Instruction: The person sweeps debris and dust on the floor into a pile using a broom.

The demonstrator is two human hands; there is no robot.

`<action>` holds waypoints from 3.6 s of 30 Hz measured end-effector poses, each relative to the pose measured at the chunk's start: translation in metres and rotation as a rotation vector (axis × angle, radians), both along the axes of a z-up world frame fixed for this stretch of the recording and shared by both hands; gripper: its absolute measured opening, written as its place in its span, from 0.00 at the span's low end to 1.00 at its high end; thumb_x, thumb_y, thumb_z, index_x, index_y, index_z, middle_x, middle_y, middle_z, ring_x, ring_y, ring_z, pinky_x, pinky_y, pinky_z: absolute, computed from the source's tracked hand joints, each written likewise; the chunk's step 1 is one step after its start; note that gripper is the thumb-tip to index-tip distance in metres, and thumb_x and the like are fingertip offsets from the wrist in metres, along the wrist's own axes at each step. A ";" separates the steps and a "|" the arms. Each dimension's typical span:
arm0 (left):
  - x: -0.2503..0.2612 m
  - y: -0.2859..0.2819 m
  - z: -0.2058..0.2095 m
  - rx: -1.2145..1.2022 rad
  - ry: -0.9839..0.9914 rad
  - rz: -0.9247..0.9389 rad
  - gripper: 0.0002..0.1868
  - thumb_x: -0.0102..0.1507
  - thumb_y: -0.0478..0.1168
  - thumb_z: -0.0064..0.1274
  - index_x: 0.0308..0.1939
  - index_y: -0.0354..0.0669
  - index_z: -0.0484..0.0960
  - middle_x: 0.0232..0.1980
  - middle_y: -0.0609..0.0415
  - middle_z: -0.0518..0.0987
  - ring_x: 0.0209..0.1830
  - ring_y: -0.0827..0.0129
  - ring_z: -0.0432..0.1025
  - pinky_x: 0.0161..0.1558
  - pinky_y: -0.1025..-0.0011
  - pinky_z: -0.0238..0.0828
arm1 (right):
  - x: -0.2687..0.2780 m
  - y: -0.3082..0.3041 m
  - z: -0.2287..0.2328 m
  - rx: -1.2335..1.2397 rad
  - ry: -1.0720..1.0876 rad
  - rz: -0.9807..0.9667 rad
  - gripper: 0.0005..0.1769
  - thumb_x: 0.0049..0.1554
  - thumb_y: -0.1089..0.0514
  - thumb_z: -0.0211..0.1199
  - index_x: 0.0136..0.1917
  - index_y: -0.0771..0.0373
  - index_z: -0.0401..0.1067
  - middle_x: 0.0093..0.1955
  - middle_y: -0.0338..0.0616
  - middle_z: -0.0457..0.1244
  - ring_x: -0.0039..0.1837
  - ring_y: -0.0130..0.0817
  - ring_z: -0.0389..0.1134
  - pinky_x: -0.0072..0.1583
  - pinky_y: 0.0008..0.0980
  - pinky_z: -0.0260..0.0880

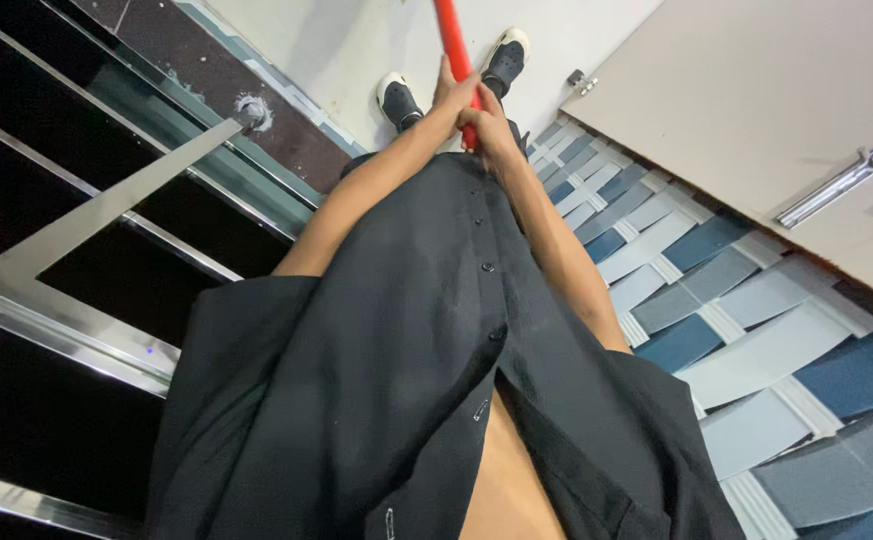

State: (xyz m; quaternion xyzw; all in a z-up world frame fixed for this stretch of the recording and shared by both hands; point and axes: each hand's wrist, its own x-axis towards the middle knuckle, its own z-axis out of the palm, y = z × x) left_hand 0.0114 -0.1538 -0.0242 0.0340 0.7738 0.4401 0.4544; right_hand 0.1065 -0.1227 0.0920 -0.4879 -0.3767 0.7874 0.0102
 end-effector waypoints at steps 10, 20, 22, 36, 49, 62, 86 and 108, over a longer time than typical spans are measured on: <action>-0.017 -0.049 0.073 -0.012 -0.533 -0.202 0.23 0.61 0.46 0.52 0.54 0.38 0.66 0.39 0.47 0.74 0.31 0.61 0.71 0.29 0.64 0.68 | -0.004 -0.037 0.008 -0.186 -0.237 -0.030 0.39 0.51 0.61 0.60 0.73 0.58 0.50 0.44 0.47 0.63 0.29 0.31 0.65 0.29 0.29 0.69; -0.053 -0.125 0.129 0.168 -0.470 -0.062 0.21 0.68 0.49 0.45 0.58 0.40 0.60 0.44 0.51 0.67 0.38 0.68 0.63 0.40 0.71 0.65 | -0.037 -0.045 0.013 -0.383 -0.016 0.222 0.29 0.54 0.61 0.55 0.69 0.60 0.61 0.41 0.41 0.64 0.30 0.26 0.67 0.30 0.22 0.69; -0.046 -0.109 0.092 0.040 -0.376 0.030 0.26 0.66 0.49 0.46 0.61 0.41 0.57 0.47 0.48 0.68 0.41 0.65 0.65 0.42 0.69 0.66 | -0.037 -0.043 0.008 -0.404 0.029 0.199 0.28 0.55 0.62 0.55 0.69 0.63 0.62 0.42 0.43 0.64 0.30 0.27 0.66 0.29 0.22 0.68; -0.007 -0.001 0.005 -0.075 0.040 -0.126 0.53 0.60 0.48 0.59 0.79 0.45 0.40 0.69 0.35 0.69 0.61 0.49 0.73 0.59 0.61 0.72 | -0.004 -0.015 0.006 0.014 0.036 -0.115 0.41 0.48 0.65 0.57 0.75 0.60 0.55 0.35 0.45 0.63 0.25 0.30 0.61 0.25 0.28 0.60; 0.052 0.132 0.064 0.241 -0.184 -0.419 0.52 0.59 0.43 0.62 0.79 0.37 0.45 0.58 0.42 0.78 0.49 0.62 0.78 0.49 0.67 0.78 | 0.057 0.070 0.010 0.217 -0.206 -0.381 0.48 0.48 0.62 0.61 0.78 0.57 0.44 0.37 0.50 0.66 0.26 0.35 0.65 0.26 0.32 0.63; 0.088 0.224 0.065 0.056 -0.326 -0.237 0.31 0.58 0.39 0.57 0.64 0.39 0.66 0.41 0.40 0.80 0.27 0.61 0.78 0.27 0.60 0.77 | 0.101 0.191 -0.022 0.042 -0.189 -0.227 0.46 0.47 0.64 0.62 0.77 0.64 0.51 0.36 0.49 0.66 0.27 0.35 0.65 0.26 0.31 0.63; 0.072 0.294 0.055 0.268 0.001 -0.101 0.50 0.60 0.41 0.60 0.80 0.40 0.46 0.56 0.41 0.79 0.40 0.63 0.81 0.38 0.66 0.83 | 0.090 0.260 -0.005 0.112 -0.022 -0.195 0.49 0.48 0.65 0.63 0.79 0.60 0.48 0.42 0.48 0.65 0.27 0.30 0.63 0.28 0.29 0.61; 0.052 0.356 0.046 -0.036 -0.297 -0.398 0.48 0.60 0.37 0.60 0.77 0.40 0.46 0.52 0.39 0.79 0.41 0.58 0.79 0.39 0.63 0.80 | 0.067 0.313 0.009 -0.073 -0.057 -0.312 0.32 0.51 0.62 0.60 0.69 0.65 0.62 0.41 0.46 0.66 0.29 0.32 0.67 0.28 0.28 0.67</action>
